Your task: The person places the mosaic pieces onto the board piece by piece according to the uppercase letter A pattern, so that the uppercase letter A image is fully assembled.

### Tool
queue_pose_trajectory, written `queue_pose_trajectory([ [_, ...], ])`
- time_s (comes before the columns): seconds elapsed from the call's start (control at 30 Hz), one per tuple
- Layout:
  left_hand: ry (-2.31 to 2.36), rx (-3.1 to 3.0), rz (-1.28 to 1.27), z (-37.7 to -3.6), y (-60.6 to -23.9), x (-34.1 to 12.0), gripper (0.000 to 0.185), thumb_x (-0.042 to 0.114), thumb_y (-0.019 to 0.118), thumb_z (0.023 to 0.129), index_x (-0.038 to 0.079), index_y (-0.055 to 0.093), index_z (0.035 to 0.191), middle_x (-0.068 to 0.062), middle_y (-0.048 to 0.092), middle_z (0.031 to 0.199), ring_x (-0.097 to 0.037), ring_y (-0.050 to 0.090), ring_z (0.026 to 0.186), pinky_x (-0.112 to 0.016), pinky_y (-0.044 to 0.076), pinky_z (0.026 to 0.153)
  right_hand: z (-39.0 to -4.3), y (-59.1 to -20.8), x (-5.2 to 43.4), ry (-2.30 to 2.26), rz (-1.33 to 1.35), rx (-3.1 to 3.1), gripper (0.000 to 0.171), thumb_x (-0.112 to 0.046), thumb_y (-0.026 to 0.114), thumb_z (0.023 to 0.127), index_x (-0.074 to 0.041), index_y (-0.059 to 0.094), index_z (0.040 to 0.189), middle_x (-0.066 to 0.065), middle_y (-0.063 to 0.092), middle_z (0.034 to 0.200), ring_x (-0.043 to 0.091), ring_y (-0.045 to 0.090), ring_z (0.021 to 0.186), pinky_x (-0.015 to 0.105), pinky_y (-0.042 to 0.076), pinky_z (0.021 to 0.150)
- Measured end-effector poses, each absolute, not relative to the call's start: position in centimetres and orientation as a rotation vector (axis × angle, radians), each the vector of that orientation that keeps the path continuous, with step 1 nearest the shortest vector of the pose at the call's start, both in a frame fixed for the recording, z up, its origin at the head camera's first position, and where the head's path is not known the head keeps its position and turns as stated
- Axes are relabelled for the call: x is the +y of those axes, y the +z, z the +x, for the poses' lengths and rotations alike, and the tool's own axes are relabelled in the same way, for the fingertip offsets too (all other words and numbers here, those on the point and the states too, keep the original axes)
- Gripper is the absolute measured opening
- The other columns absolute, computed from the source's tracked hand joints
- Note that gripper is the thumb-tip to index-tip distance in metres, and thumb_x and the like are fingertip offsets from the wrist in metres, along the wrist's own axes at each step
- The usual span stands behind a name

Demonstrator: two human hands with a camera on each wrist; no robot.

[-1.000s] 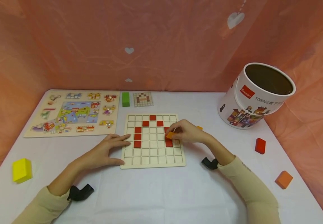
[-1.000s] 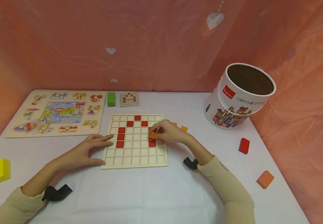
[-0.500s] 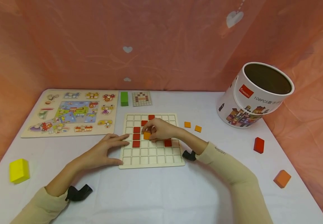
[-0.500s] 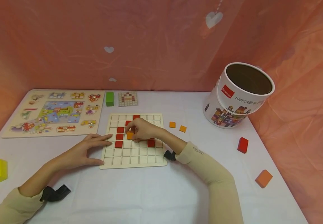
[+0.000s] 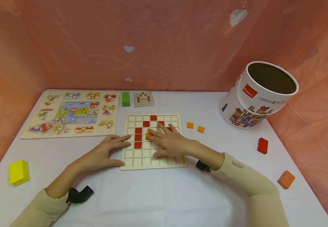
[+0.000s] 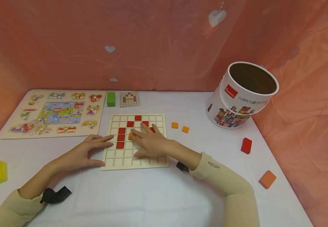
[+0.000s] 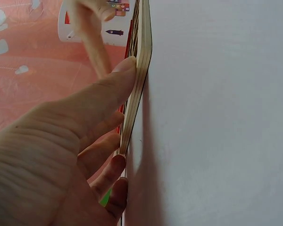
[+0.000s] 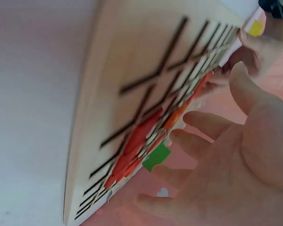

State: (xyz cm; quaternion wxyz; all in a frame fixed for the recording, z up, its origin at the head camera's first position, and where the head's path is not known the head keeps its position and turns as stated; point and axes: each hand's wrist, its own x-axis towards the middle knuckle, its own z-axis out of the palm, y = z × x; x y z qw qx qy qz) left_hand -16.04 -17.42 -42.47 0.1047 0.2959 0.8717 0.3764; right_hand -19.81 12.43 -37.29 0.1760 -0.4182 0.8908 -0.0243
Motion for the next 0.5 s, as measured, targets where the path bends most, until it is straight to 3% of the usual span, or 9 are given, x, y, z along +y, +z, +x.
queue_pose_trajectory([
  [0.1, 1.111, 2.568, 0.868, -16.0, -42.4, -17.4, 0.066, 0.032, 0.087, 0.077, 0.008, 0.063, 0.134, -0.003, 0.039, 0.157, -0.020, 0.035, 0.129, -0.049, 0.034, 0.104, -19.4, -37.5, 12.4, -0.070, -1.208, 2.491, 0.076, -0.056, 0.053, 0.097, -0.016, 0.029, 0.158, 0.003, 0.014, 0.166, 0.039, -0.001, 0.151, 0.066, 0.008, 0.113],
  [0.33, 1.117, 2.564, 0.870, -16.0, -42.4, -17.5, 0.066, 0.032, 0.086, 0.077, 0.009, 0.063, 0.135, -0.003, 0.040, 0.157, -0.019, 0.035, 0.128, -0.050, 0.033, 0.104, -19.8, -37.8, 12.2, -0.185, -1.248, 2.428, 0.071, -0.049, 0.055, 0.099, -0.013, 0.034, 0.156, 0.004, 0.018, 0.165, 0.040, 0.002, 0.150, 0.064, 0.014, 0.114],
  [0.5, 1.122, 2.563, 0.872, -16.1, -42.5, -17.4, 0.067, 0.032, 0.087, 0.077, 0.009, 0.063, 0.135, -0.003, 0.039, 0.157, -0.019, 0.035, 0.128, -0.051, 0.034, 0.104, -20.6, -37.8, 13.1, -0.364, -1.206, 2.378, 0.070, -0.044, 0.057, 0.100, -0.012, 0.032, 0.157, 0.004, 0.014, 0.166, 0.034, -0.002, 0.151, 0.061, 0.007, 0.116],
])
